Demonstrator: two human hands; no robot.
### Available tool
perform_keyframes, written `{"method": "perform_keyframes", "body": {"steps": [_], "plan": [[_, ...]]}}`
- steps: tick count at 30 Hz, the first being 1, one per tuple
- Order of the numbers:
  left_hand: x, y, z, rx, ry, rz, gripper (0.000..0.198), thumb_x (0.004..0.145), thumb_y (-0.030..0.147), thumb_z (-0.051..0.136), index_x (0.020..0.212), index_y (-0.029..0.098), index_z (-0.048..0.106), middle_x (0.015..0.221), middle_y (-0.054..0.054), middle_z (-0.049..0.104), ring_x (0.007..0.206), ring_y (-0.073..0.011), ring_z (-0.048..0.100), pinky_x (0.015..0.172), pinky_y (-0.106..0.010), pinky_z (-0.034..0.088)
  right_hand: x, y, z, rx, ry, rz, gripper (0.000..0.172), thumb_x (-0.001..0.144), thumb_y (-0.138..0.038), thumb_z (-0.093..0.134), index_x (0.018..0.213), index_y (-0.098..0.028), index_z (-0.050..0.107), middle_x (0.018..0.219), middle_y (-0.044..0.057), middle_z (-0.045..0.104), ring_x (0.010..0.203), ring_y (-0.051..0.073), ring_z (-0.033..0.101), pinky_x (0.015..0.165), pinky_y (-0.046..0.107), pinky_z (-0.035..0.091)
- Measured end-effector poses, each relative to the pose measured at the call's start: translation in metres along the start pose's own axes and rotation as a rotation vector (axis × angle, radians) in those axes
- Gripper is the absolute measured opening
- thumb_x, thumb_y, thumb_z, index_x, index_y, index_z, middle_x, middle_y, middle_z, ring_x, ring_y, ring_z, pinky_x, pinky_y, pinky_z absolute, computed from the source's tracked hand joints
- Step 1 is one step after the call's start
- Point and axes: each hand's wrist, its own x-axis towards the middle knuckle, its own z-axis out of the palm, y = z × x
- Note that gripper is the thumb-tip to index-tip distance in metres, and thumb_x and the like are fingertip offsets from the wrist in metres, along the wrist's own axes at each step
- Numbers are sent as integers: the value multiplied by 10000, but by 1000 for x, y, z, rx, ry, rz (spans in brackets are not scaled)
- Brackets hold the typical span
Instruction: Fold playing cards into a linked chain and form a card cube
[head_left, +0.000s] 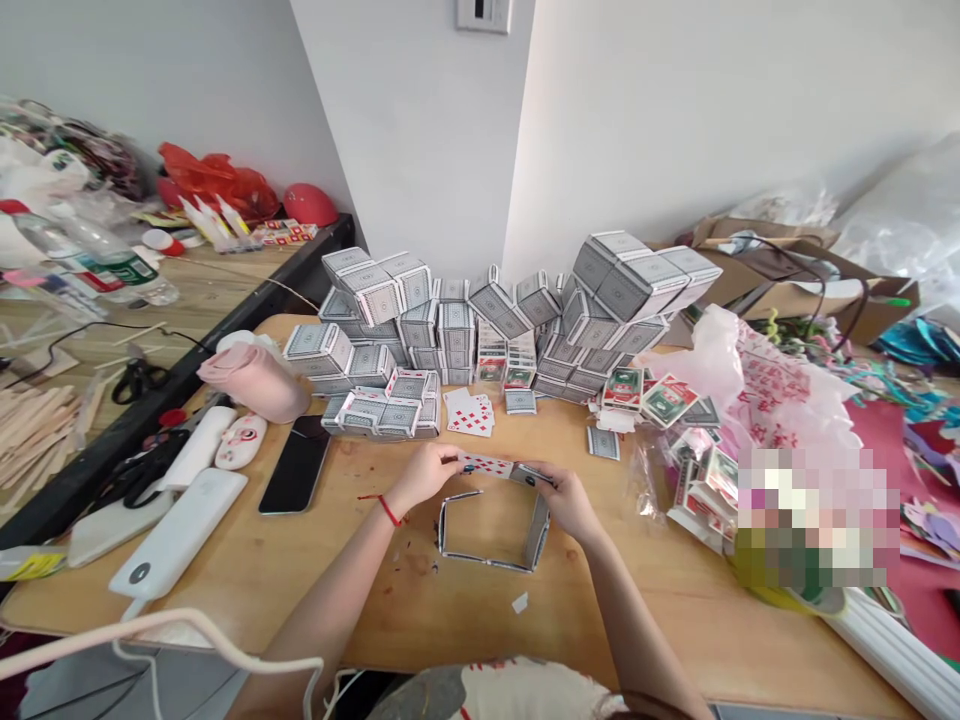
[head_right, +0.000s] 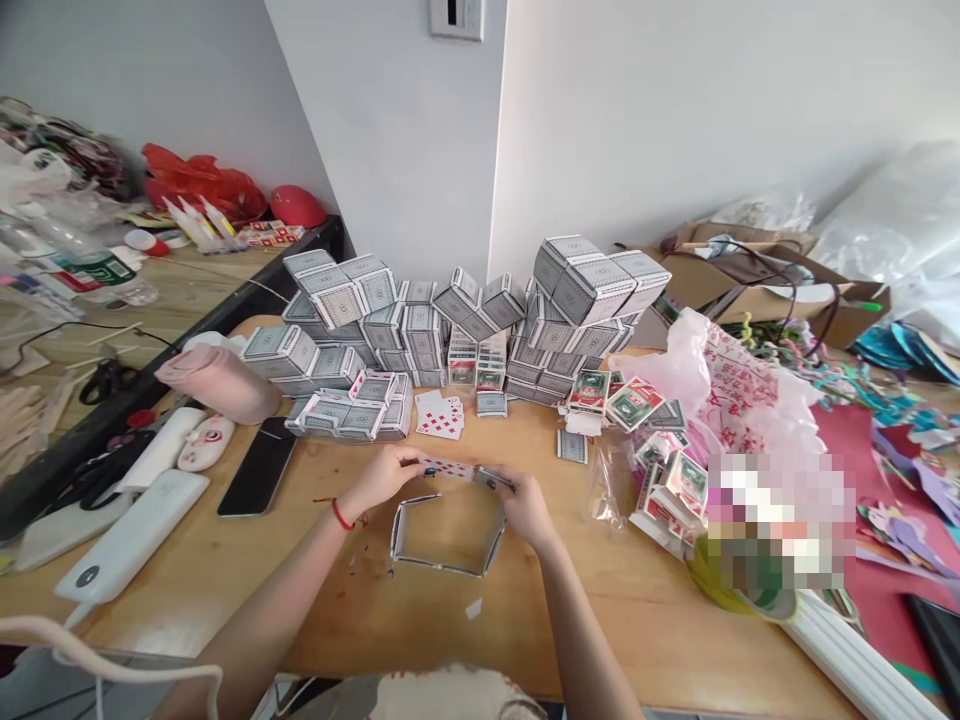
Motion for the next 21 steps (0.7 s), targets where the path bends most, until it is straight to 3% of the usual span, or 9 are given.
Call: {"method": "perform_keyframes", "body": {"steps": [9,16,21], "plan": [[2,7,2,33,-20,-110,220,737,273,524,577,145,604,524,20,549,510,-113,459,501,-214,310,0,0,2,46,10,-9,335,711,-139,474,968,-231,667,1030,27,668,1004,220,581,931,411,395],[5,8,16,53,-89,-125,209,753,241,504,649,124,643,606,-11,628,566,-127,527,548,-215,361,0,0,2,78,22,-9,293,736,-204,500,980,-216,663,1037,29,667,997,221,589,913,387,417],[6,4,15,177,-122,-58,220,787,247,485,783,148,682,737,-26,684,651,-144,579,608,-221,391,0,1,1,75,30,-8,293,734,-190,497,968,-225,669,1029,24,670,1000,220,589,928,391,410]]}}
